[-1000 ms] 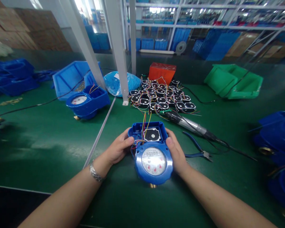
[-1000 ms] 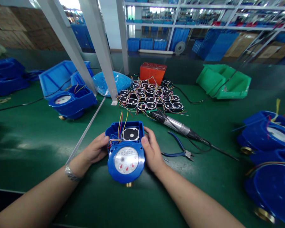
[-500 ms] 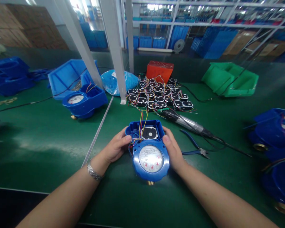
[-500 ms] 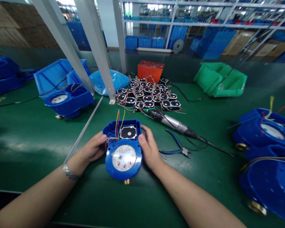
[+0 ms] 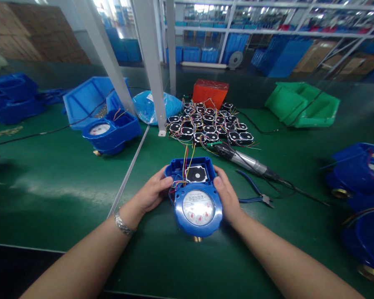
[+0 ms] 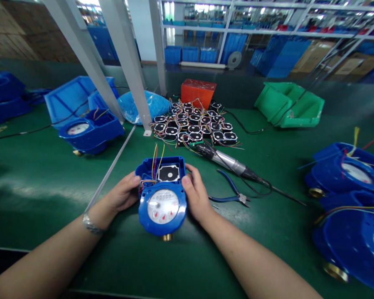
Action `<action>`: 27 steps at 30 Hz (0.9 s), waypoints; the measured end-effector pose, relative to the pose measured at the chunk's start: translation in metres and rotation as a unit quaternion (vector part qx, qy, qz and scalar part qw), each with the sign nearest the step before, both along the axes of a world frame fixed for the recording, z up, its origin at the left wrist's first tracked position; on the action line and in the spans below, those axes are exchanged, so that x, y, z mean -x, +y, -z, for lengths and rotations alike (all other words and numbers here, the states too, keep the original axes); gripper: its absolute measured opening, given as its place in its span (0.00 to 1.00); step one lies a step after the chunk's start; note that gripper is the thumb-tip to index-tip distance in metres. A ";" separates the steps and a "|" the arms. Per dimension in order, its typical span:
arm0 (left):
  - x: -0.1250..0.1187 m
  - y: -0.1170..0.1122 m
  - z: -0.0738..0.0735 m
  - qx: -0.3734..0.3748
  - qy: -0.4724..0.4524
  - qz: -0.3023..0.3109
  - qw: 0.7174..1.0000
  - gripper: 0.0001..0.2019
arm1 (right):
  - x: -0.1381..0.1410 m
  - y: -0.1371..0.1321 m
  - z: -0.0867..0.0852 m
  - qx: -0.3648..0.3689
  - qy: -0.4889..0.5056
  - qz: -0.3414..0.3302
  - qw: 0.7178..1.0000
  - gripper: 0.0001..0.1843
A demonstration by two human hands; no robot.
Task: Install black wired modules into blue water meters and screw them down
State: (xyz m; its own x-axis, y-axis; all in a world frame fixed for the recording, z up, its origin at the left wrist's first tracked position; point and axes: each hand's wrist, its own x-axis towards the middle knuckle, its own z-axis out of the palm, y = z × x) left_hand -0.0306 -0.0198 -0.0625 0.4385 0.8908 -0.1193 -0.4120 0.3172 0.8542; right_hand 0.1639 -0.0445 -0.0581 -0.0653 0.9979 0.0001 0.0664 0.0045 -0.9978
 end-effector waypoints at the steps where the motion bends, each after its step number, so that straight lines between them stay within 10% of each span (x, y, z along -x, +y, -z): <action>1: 0.000 0.000 0.000 -0.001 -0.001 0.000 1.000 0.21 | 0.000 0.000 0.000 -0.001 0.000 0.000 1.000 0.35; 27: 0.001 0.000 -0.001 -0.020 -0.007 0.003 1.000 0.21 | 0.002 -0.001 0.000 -0.022 -0.006 -0.005 1.000 0.34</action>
State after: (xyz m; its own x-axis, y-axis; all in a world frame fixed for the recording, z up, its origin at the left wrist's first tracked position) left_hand -0.0315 -0.0193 -0.0616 0.4448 0.8923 -0.0771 -0.4225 0.2850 0.8604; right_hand 0.1621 -0.0458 -0.0584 -0.0750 0.9962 0.0441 0.0779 0.0500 -0.9957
